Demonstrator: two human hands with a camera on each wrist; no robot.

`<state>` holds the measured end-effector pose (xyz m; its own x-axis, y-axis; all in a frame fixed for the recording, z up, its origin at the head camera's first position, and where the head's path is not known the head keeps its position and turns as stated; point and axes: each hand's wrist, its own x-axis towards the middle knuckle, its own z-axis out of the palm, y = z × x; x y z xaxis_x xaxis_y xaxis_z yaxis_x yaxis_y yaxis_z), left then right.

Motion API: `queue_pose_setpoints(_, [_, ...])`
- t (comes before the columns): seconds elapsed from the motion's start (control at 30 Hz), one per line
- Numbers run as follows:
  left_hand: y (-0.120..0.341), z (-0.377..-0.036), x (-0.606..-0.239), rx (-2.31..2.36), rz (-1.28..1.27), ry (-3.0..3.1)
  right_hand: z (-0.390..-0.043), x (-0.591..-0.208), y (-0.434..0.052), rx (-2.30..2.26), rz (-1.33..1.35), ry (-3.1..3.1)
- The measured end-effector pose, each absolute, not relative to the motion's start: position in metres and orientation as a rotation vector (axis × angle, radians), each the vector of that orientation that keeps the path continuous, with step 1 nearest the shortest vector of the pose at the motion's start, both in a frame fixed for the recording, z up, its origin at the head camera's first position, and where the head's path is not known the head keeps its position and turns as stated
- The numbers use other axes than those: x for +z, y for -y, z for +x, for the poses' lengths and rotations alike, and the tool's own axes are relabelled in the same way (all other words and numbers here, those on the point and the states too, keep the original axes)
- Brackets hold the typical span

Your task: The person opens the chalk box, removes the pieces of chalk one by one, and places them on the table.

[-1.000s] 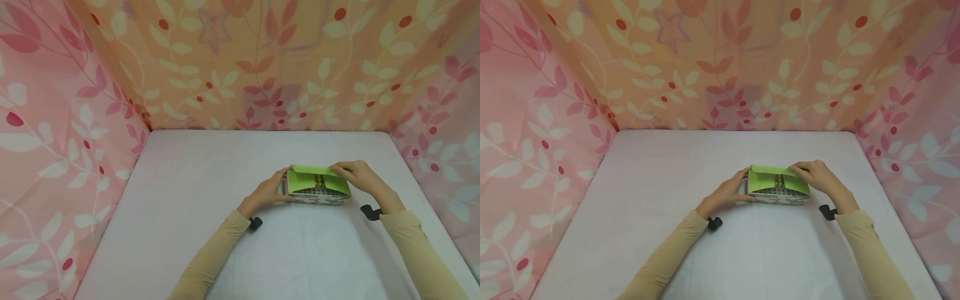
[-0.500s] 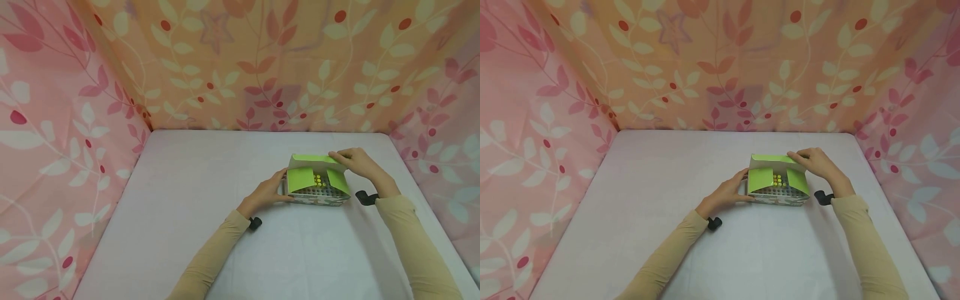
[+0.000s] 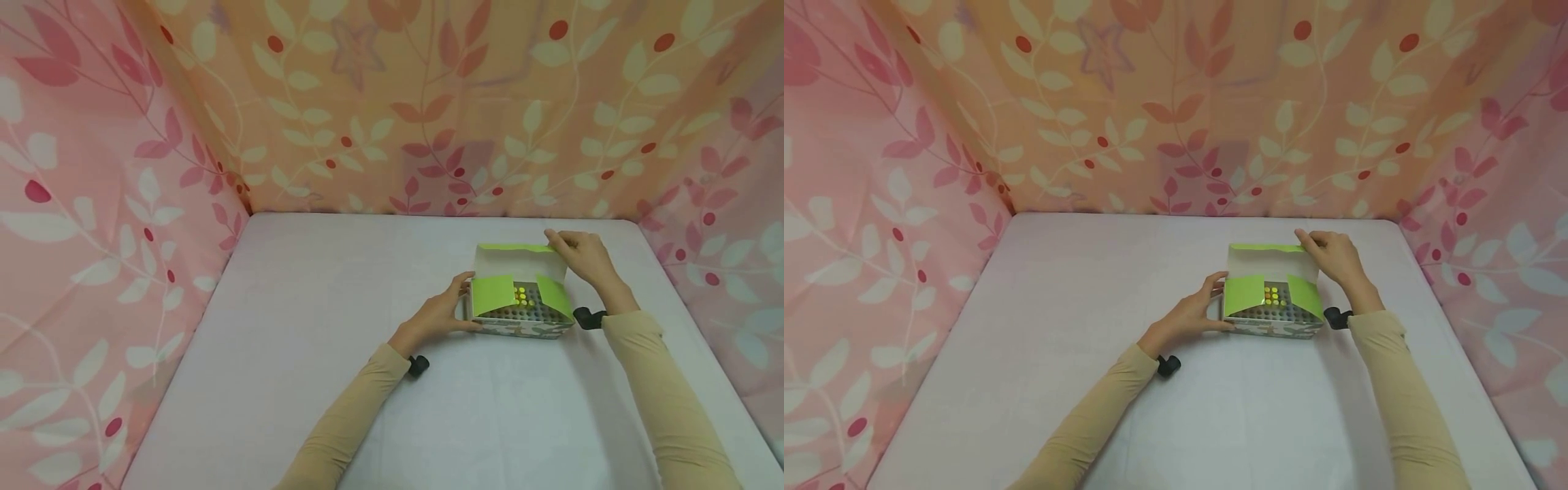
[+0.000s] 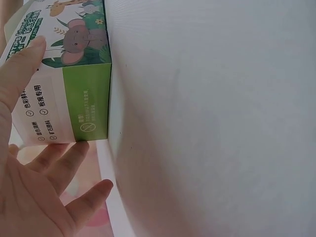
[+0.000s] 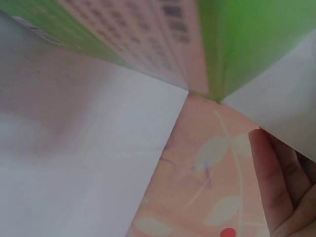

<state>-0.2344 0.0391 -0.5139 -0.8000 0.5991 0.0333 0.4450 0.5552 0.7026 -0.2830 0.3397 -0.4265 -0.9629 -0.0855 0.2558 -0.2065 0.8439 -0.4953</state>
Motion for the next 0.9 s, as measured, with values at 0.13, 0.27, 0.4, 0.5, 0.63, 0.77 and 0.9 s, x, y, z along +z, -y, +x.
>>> queue_pose_setpoints(0.13, [-0.039, -0.234, -0.515, 1.073, 0.872, -2.582, -0.281, -0.429, -0.341, 0.806, 0.229, 2.776])
queue_pose_setpoints(0.27, [-0.039, -0.235, -0.516, 1.067, 0.866, -2.586, -0.277, -0.429, -0.344, 0.835, 0.215, 2.801])
queue_pose_setpoints(0.4, [-0.039, -0.235, -0.515, 1.077, 0.865, -2.584, -0.271, -0.429, -0.347, 0.909, 0.203, 2.818])
queue_pose_setpoints(0.5, [-0.038, -0.236, -0.515, 1.085, 0.863, -2.575, -0.263, -0.426, -0.349, 0.953, 0.228, 2.783])
queue_pose_setpoints(0.63, [-0.038, -0.236, -0.515, 1.107, 0.861, -2.551, -0.248, -0.421, -0.349, 0.968, 0.253, 2.708])
queue_pose_setpoints(0.77, [-0.038, -0.236, -0.516, 1.121, 0.85, -2.549, -0.231, -0.419, -0.345, 0.975, 0.295, 2.638])
queue_pose_setpoints(0.9, [-0.038, -0.238, -0.517, 1.124, 0.838, -2.546, -0.214, -0.422, -0.34, 0.991, 0.313, 2.625])
